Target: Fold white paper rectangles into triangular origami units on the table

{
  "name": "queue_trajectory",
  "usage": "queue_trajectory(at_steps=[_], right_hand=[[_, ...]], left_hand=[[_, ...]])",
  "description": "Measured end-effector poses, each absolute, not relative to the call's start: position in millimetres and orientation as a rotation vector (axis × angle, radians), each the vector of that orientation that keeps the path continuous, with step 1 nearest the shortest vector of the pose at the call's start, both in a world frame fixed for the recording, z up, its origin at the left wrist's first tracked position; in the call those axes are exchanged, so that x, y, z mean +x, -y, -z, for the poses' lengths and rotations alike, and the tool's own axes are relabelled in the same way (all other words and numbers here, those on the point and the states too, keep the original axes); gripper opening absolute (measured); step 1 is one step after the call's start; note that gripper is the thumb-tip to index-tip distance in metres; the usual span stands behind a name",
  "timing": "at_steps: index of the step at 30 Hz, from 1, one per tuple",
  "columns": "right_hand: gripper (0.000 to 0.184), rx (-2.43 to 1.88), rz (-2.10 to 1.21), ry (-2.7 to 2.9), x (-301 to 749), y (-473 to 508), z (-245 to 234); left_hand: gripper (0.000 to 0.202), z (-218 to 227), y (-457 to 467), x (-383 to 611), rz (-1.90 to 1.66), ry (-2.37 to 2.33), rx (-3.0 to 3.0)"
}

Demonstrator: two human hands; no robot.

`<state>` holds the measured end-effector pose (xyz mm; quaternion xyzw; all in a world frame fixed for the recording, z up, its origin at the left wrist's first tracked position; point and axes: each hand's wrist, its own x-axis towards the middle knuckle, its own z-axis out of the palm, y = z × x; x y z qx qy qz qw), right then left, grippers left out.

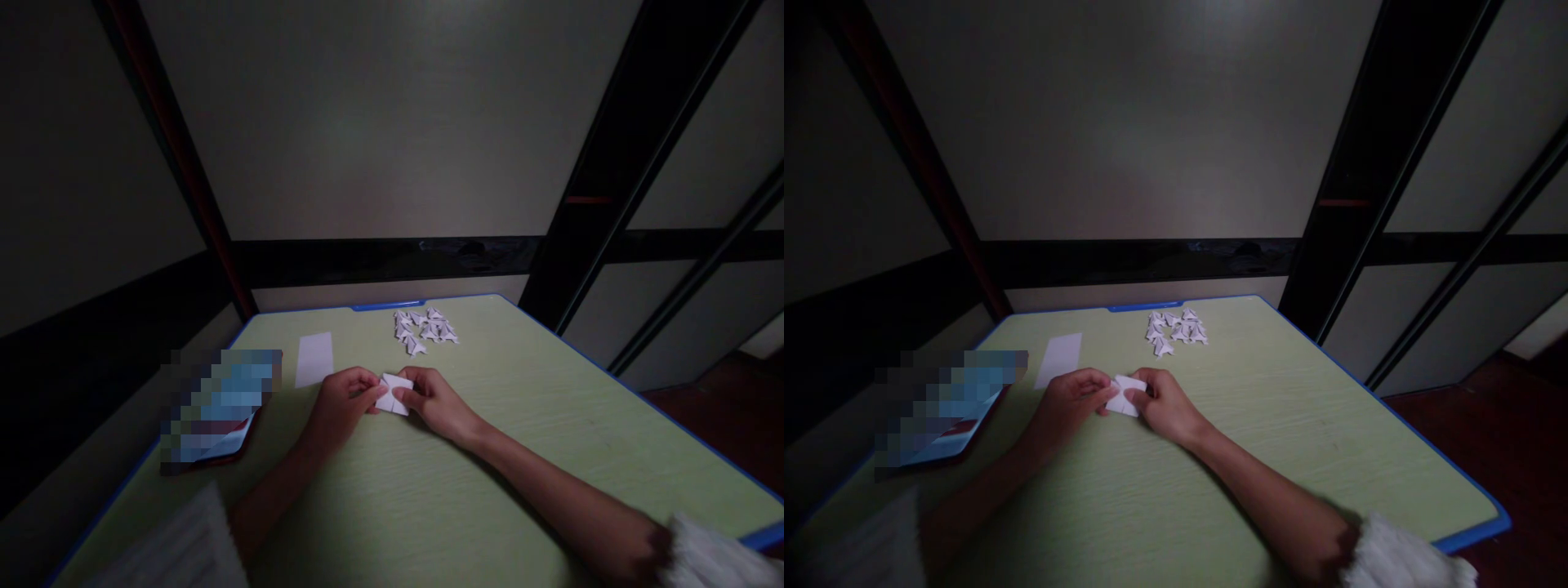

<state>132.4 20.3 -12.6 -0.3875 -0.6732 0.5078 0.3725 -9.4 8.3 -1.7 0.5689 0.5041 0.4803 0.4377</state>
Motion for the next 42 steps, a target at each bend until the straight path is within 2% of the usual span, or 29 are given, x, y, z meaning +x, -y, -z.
queue_trajectory(at_steps=[15, 19, 32, 42], right_hand=[[0.008, -1.036, -1.313, 1.8, 133.3, -19.2, 6.3], [0.009, -0.998, -1.364, 1.769, 133.5, -20.4, 8.4], [0.016, -0.843, -1.595, 1.721, 135.1, -21.8, 8.2], [0.015, -0.868, -1.551, 1.765, 134.0, -19.8, 5.3]], left_hand=[[0.016, 10.2, -18.5, -13.5, -1.09, -1.155, 1.401], [0.011, 8.6, -16.1, -14.0, -1.022, -1.127, 1.444], [0.019, 6.6, -12.6, -15.5, -0.93, -1.173, 1.506], [0.021, 5.7, -9.4, -15.1, -0.945, -1.169, 1.54]])
